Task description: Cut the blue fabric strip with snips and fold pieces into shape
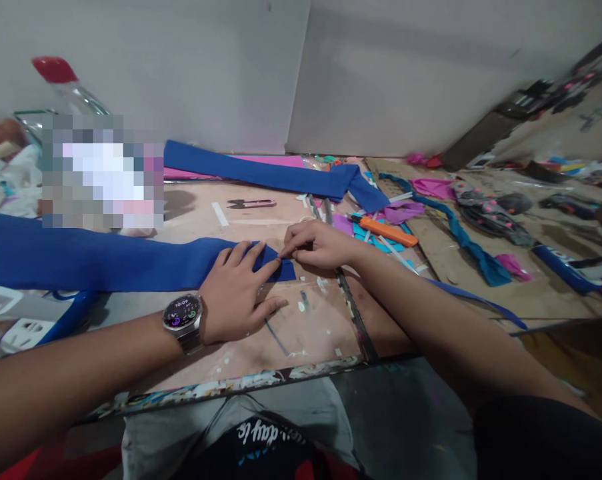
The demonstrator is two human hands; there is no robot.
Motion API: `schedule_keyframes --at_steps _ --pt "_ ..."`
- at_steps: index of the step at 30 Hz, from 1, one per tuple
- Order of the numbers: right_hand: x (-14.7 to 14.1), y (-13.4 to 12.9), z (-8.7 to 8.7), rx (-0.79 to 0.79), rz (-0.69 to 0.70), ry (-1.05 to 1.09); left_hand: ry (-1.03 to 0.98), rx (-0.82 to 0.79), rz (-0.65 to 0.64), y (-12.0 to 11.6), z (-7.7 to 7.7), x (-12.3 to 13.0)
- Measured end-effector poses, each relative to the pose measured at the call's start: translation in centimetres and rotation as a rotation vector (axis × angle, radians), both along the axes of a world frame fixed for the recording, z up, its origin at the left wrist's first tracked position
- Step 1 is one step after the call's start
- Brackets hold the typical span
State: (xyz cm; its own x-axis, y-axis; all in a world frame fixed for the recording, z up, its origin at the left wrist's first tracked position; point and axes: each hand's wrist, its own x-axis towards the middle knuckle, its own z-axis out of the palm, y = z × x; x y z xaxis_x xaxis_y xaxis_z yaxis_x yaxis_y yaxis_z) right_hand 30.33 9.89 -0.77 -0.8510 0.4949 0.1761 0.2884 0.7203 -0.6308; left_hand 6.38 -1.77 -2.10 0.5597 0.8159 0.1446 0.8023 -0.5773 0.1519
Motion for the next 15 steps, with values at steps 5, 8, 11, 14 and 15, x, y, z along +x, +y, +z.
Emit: schedule_keyframes --at_steps 5,8,11,14,15 --pt "0.34 0.13 0.52 -0.050 0.037 -0.055 0.004 0.000 -0.002 -0.04 -0.03 -0.06" --pt "0.39 0.15 0.74 -0.101 0.038 -0.079 0.013 0.003 -0.008 -0.05 -0.05 -0.10" --pt "0.22 0.02 0.68 -0.076 0.012 -0.026 0.008 0.001 -0.009 -0.05 -0.04 -0.12" --pt "0.03 -0.05 0.32 -0.001 0.012 -0.007 -0.010 -0.005 -0.008 -0.07 -0.08 -0.13" --pt "-0.01 -0.03 0.13 0.025 0.020 -0.013 -0.017 -0.007 -0.010 -0.08 -0.11 -0.13"
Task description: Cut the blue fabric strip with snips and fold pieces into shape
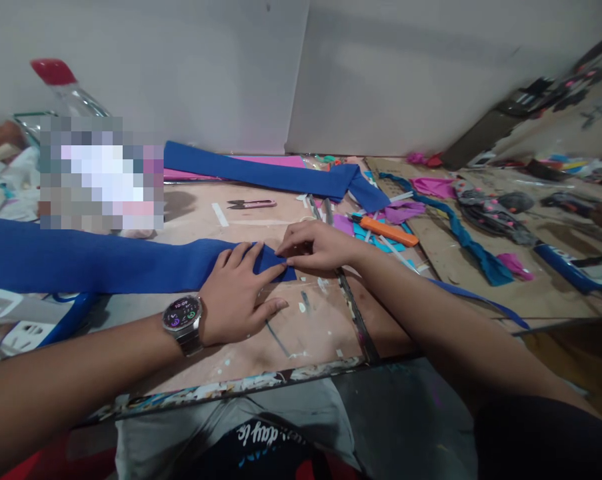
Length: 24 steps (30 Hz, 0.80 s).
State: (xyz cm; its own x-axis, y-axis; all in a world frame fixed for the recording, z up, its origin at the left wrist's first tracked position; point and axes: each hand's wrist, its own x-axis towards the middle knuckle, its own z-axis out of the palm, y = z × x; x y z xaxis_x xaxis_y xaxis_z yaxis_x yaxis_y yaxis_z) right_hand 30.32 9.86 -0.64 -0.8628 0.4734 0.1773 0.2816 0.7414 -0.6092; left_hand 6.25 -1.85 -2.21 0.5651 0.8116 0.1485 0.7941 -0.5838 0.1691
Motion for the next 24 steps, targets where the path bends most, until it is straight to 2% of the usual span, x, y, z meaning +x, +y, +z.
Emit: schedule_keyframes --at_steps 3,8,17,24 --pt "-0.1 0.1 -0.7 0.063 0.003 -0.010 -0.013 0.000 -0.002 0.0 -0.1 0.0" --pt "-0.4 0.0 -1.4 0.118 -0.070 -0.042 -0.015 -0.009 0.002 0.0 -0.2 0.0" --pt "-0.6 -0.2 -1.3 0.106 -0.110 -0.067 0.022 0.010 0.016 -0.7 0.4 -0.1" --pt "-0.6 -0.1 -1.4 0.080 -0.115 -0.078 0.021 0.014 0.012 -0.6 0.2 -0.2"
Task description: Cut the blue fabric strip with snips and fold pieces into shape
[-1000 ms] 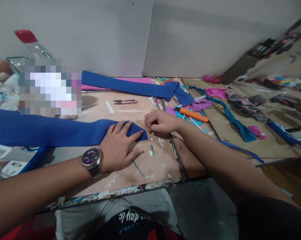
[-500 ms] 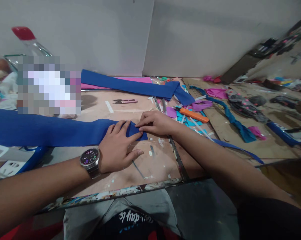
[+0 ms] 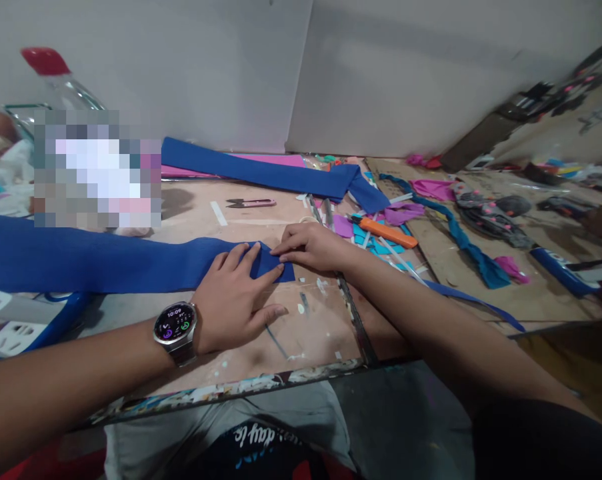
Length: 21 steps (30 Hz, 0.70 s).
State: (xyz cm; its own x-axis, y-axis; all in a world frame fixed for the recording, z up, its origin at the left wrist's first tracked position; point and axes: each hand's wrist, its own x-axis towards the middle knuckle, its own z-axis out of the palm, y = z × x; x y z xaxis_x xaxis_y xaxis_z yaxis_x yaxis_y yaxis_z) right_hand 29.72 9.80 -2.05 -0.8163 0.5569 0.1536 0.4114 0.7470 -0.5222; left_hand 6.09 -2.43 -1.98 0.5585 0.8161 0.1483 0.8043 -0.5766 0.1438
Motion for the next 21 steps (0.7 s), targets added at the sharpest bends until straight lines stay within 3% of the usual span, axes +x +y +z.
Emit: schedule_keyframes --at_steps 21 --pt "0.08 0.18 -0.17 -0.004 0.001 -0.011 -0.012 0.000 -0.040 0.44 -0.19 0.07"
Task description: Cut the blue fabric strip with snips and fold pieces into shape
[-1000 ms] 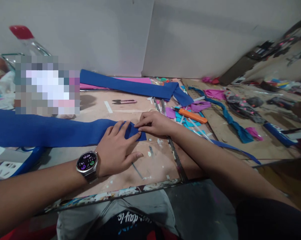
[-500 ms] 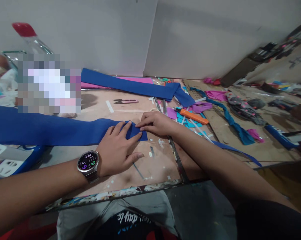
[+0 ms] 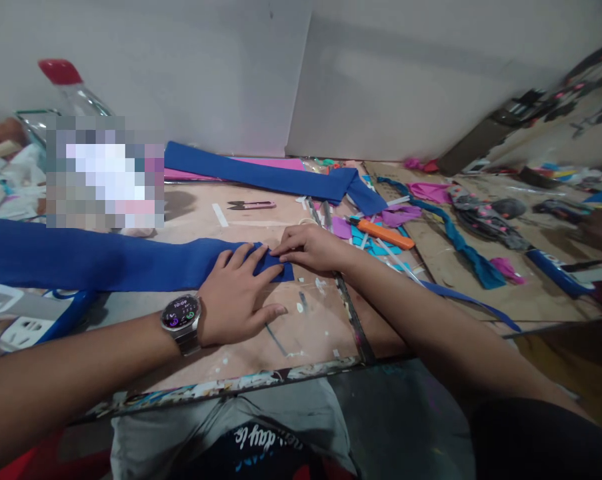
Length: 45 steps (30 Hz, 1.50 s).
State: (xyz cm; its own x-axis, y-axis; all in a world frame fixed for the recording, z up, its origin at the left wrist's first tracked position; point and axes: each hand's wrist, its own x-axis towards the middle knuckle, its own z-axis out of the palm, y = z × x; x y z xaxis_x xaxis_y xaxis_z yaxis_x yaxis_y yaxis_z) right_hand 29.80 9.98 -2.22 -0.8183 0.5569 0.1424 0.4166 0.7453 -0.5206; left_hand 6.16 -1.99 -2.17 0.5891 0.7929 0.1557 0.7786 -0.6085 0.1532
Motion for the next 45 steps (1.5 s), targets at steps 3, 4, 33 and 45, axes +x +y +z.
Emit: schedule_keyframes --at_steps 3,4,33,45 --pt "0.0 0.1 0.0 -0.001 0.013 -0.006 0.001 -0.008 -0.002 0.1 -0.1 -0.1" --pt "0.0 0.1 0.0 -0.001 0.016 -0.009 0.002 -0.012 -0.003 0.2 -0.1 -0.1" --pt "0.9 1.0 1.0 -0.194 0.149 0.072 -0.039 -0.035 -0.020 0.6 -0.1 -0.2" --pt "0.6 0.0 1.5 -0.319 0.034 0.075 -0.056 -0.029 -0.013 0.7 -0.2 -0.2"
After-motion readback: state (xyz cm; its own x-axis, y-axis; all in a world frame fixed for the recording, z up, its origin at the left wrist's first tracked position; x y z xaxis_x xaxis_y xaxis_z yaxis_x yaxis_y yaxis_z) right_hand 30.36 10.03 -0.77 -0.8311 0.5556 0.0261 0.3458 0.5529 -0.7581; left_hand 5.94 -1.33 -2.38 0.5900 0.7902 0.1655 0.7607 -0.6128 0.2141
